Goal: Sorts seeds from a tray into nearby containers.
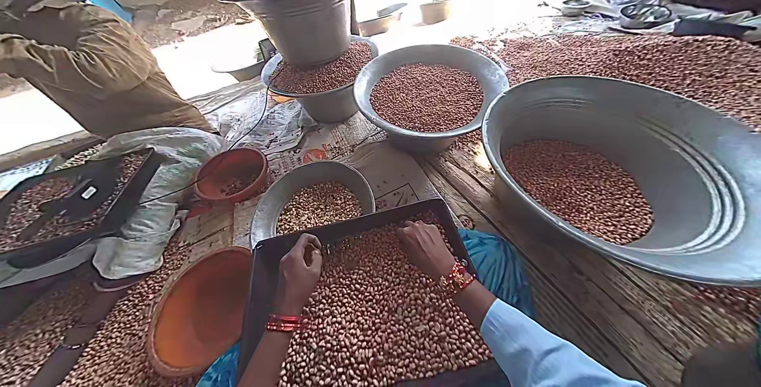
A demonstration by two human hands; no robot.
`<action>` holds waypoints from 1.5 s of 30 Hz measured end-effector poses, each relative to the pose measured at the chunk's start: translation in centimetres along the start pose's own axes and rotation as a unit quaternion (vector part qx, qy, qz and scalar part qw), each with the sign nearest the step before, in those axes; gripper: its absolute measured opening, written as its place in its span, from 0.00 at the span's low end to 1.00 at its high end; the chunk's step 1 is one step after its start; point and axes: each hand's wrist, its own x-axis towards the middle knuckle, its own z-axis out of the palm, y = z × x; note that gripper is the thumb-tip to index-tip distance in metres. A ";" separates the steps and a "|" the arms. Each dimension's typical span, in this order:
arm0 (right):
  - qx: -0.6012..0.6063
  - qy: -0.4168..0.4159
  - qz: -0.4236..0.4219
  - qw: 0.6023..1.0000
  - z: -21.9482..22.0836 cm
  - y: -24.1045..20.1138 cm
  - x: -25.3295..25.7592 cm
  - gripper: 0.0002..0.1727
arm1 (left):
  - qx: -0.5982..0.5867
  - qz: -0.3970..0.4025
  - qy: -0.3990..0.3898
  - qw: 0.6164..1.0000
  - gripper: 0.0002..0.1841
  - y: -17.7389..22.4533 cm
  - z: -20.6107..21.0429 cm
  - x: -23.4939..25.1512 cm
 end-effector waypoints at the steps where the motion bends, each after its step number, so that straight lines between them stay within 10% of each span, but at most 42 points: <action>1: -0.002 0.000 -0.001 1.000 0.0 0.0 -0.1 0.15 | -0.006 -0.006 0.022 1.000 0.13 -0.5 -0.6 0.4; 10: -0.017 -0.062 -0.022 0.998 -2.2 -0.7 0.2 0.13 | 0.123 0.020 -0.137 0.983 0.11 0.1 1.1 -0.7; 16: 0.170 0.240 -0.099 0.951 -4.3 -2.8 0.1 0.13 | 0.151 0.001 -0.191 0.970 0.13 0.5 1.5 -0.4; 23: 0.106 0.045 -0.116 0.987 -1.2 -4.6 0.0 0.14 | -0.110 -0.061 0.019 0.992 0.13 -1.2 -3.2 2.4; 30: 0.078 0.003 -0.092 0.993 -0.5 -5.4 0.2 0.14 | 0.108 0.019 -0.143 0.984 0.11 0.3 0.2 1.3; 38: 0.069 -0.015 -0.131 0.989 1.1 -6.5 1.2 0.14 | 0.186 0.114 -0.091 0.972 0.10 0.3 2.5 0.5; 45: 0.033 -0.024 -0.140 0.989 3.0 -7.8 2.0 0.15 | 0.093 -0.031 -0.129 0.987 0.11 -0.2 0.3 0.9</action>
